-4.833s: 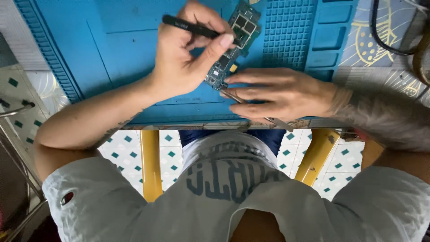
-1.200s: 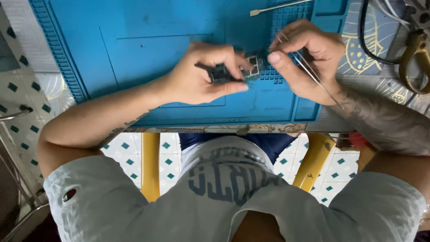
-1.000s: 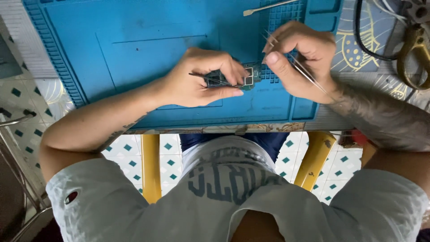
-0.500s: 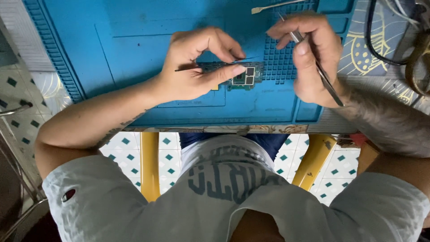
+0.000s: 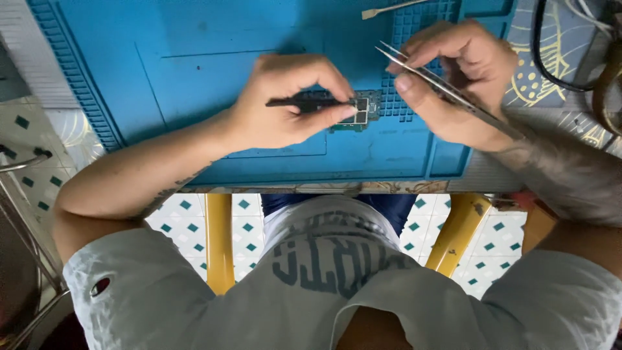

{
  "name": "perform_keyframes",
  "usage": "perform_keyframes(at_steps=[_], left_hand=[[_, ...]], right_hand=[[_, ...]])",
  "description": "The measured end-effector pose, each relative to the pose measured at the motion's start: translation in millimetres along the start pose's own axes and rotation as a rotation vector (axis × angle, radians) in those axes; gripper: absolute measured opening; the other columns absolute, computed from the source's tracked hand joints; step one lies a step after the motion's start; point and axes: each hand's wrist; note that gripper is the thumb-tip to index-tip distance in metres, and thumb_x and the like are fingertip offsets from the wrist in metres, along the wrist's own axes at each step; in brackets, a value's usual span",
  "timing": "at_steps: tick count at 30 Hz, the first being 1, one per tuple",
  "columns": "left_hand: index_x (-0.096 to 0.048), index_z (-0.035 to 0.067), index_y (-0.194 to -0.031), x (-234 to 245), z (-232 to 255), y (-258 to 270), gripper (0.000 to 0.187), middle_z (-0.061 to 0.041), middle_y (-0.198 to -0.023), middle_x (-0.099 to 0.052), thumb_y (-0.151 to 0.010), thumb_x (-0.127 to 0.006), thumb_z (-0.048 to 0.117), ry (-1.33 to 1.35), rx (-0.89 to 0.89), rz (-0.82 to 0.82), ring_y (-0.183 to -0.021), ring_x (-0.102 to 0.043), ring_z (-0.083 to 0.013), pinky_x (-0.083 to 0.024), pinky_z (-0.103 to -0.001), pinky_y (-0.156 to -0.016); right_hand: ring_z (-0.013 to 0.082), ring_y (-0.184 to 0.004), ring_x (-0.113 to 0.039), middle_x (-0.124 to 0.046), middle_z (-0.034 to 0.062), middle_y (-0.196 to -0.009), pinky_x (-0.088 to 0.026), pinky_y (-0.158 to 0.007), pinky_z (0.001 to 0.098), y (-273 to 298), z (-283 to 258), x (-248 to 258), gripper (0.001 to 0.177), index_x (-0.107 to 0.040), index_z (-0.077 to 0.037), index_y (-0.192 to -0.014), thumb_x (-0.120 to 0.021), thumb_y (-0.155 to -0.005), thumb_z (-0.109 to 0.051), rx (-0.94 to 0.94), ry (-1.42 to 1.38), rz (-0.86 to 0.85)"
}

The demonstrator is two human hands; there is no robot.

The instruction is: The person uses a pair of tweezers and a small screwdriver to manipulate components on a small green circuit board. They repeatedly adjust and reposition small parts on the board while holding it steady with their other hand.

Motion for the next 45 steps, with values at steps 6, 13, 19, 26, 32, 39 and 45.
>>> perform_keyframes(at_steps=[6,13,19,26,32,39,45], left_hand=[[-0.065,-0.01,-0.102,7,-10,0,0.016,-0.025,-0.101,-0.072,-0.103,-0.08,-0.008,0.017,-0.127,-0.063,-0.092,-0.074,-0.0342,-0.06,-0.039,-0.082],[-0.069,-0.008,-0.098,19,-22,0,0.015,-0.022,-0.098,-0.074,-0.107,-0.081,-0.006,-0.044,-0.173,-0.131,-0.091,-0.076,-0.0338,-0.061,-0.04,-0.081],[-0.07,-0.009,-0.097,26,-28,2,0.015,-0.024,-0.099,-0.076,-0.106,-0.082,-0.009,-0.064,-0.17,-0.172,-0.098,-0.078,-0.0358,-0.062,-0.042,-0.088],[-0.07,-0.01,-0.101,37,-30,0,0.013,-0.026,-0.102,-0.075,-0.109,-0.079,-0.008,-0.051,-0.174,-0.25,-0.106,-0.077,-0.0394,-0.063,-0.045,-0.095],[-0.07,-0.011,-0.104,36,-29,4,0.011,-0.026,-0.107,-0.074,-0.11,-0.078,-0.01,-0.037,-0.133,-0.257,-0.108,-0.076,-0.0378,-0.059,-0.042,-0.094],[-0.065,-0.009,-0.098,37,-34,3,0.019,-0.024,-0.103,-0.074,-0.11,-0.079,-0.012,-0.044,-0.189,-0.247,-0.108,-0.077,-0.0392,-0.063,-0.045,-0.096],[-0.064,-0.008,-0.101,37,-33,5,0.019,-0.025,-0.108,-0.073,-0.112,-0.079,-0.012,-0.05,-0.152,-0.27,-0.108,-0.075,-0.0374,-0.059,-0.043,-0.093]], right_hand=[[0.0372,-0.099,-0.069,-0.069,0.0292,-0.108,-0.055,-0.091,0.0429,-14,-5,17,0.015,-0.064,0.014,-0.108,-0.077,-0.104,0.008,0.025,0.118,-0.298],[0.0328,-0.09,-0.066,-0.069,0.0235,-0.103,-0.051,-0.083,0.0425,-27,-7,24,0.018,-0.066,0.009,-0.103,-0.081,-0.098,0.0,0.008,0.136,-0.484],[0.0402,-0.092,-0.071,-0.073,0.0262,-0.096,-0.058,-0.079,0.0466,-22,5,19,0.018,-0.075,0.009,-0.094,-0.089,-0.095,-0.002,0.177,0.162,-0.465],[0.0348,-0.09,-0.07,-0.072,0.0265,-0.098,-0.059,-0.078,0.0402,-32,-8,17,0.015,-0.076,0.01,-0.101,-0.086,-0.095,0.001,0.065,0.113,-0.49],[0.0385,-0.098,-0.069,-0.074,0.0263,-0.104,-0.061,-0.082,0.0444,-34,-13,23,0.015,-0.075,0.011,-0.108,-0.083,-0.099,0.003,0.038,0.2,-0.574],[0.039,-0.103,-0.069,-0.07,0.0266,-0.107,-0.065,-0.094,0.0473,-31,-10,20,0.015,-0.072,0.011,-0.11,-0.079,-0.1,0.003,0.014,0.159,-0.572],[0.0403,-0.106,-0.067,-0.071,0.0258,-0.107,-0.065,-0.096,0.048,-31,-10,21,0.016,-0.072,0.011,-0.111,-0.078,-0.1,0.002,0.018,0.173,-0.6]])
Point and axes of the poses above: each hand's wrist, its own y-axis away from the middle knuckle, its own x-axis out of the back of the hand, z = x × y
